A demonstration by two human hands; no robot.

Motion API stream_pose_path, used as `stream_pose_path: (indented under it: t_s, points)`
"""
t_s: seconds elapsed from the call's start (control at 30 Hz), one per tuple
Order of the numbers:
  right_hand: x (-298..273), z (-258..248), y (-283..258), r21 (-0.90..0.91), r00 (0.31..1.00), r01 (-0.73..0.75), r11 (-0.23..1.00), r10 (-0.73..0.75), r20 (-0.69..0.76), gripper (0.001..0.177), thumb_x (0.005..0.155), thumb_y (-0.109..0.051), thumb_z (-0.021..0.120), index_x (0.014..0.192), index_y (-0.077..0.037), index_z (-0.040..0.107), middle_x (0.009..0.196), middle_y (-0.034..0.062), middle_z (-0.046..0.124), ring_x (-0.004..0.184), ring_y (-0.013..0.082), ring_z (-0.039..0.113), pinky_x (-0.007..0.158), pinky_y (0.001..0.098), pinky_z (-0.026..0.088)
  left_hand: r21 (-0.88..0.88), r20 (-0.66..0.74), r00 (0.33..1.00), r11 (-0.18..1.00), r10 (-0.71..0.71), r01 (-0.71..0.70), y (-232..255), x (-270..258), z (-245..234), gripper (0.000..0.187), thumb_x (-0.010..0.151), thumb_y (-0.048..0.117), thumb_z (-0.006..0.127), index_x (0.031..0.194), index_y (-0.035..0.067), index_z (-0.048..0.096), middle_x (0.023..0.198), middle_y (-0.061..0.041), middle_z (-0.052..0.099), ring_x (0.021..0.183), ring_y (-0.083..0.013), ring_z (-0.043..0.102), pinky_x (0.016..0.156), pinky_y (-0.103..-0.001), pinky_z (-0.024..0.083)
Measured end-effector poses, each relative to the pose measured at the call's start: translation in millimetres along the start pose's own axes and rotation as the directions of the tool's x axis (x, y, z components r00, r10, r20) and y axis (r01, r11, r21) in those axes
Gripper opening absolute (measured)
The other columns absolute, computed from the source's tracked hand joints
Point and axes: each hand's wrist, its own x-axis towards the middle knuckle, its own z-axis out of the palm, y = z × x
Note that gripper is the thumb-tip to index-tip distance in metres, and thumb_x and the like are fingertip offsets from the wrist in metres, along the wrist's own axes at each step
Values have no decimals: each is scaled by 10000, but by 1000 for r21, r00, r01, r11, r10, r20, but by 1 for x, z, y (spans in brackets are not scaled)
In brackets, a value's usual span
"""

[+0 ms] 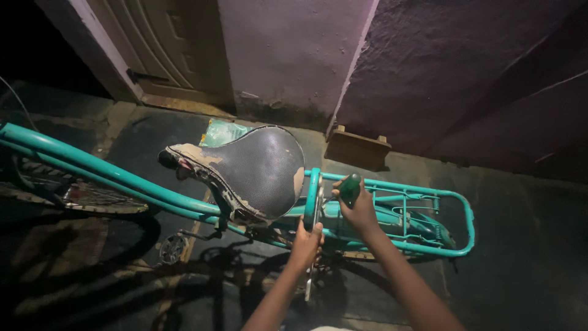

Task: The person uses a wrench and a screwdriver to tighten bolts on the rear rack of a teal bicycle. The person holds the wrench in the left hand and the screwdriver in the right hand, working on the attachment points near the seat.

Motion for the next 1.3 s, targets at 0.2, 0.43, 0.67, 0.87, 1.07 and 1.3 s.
stream_pose_path:
  t_s: [0.2,0.43,0.67,0.87,1.07,1.3]
  points:
    - [1,-3,-10,-18,998,-49,999,49,26,391,902,-141,762,1168,-19,503,1015,111,776,936,284,781,817,374,593,31,-29,1000,999,-11,12,8,-5,2,604,982,382,618,1444,249,253,677,14,529,485,-62,454,432,-215,375]
    - [-3,-2,-10,-57,999,-13,998,15,37,438,881,-137,766,1200,-15,491,1036,105,772,949,282,780,809,379,605,26,-1,999,999,-42,42,41,-30,13,452,1001,389,592,1344,180,384,667,38,495,465,-54,434,404,-215,349]
    - [-5,0,-4,-81,998,1,997,3,55,436,873,-135,758,1206,-22,501,1042,119,768,982,332,761,833,402,588,28,-9,999,998,-49,49,37,-27,13,457,995,388,591,1356,218,367,651,33,483,453,-57,429,392,-213,347]
    - [-3,1,-7,-57,998,-6,998,10,61,450,895,-127,754,1227,-26,468,1053,119,764,991,321,762,823,394,588,78,-17,998,995,-57,58,36,-24,11,454,1003,392,591,1361,227,366,668,31,503,452,-58,431,384,-221,351]
    - [3,-3,5,7,982,-34,999,32,184,325,880,-107,733,1146,-35,561,1024,118,770,977,309,789,845,374,605,38,11,999,999,-37,37,29,-19,8,445,1009,386,597,1357,216,379,673,26,496,450,-62,421,388,-222,344]
    - [20,19,17,-85,965,210,974,-192,178,328,806,-75,752,1112,-56,635,1028,190,701,980,396,704,842,429,548,-15,-45,987,988,-155,154,35,-25,12,410,954,364,573,1320,309,398,650,10,492,418,-89,419,370,-259,360]
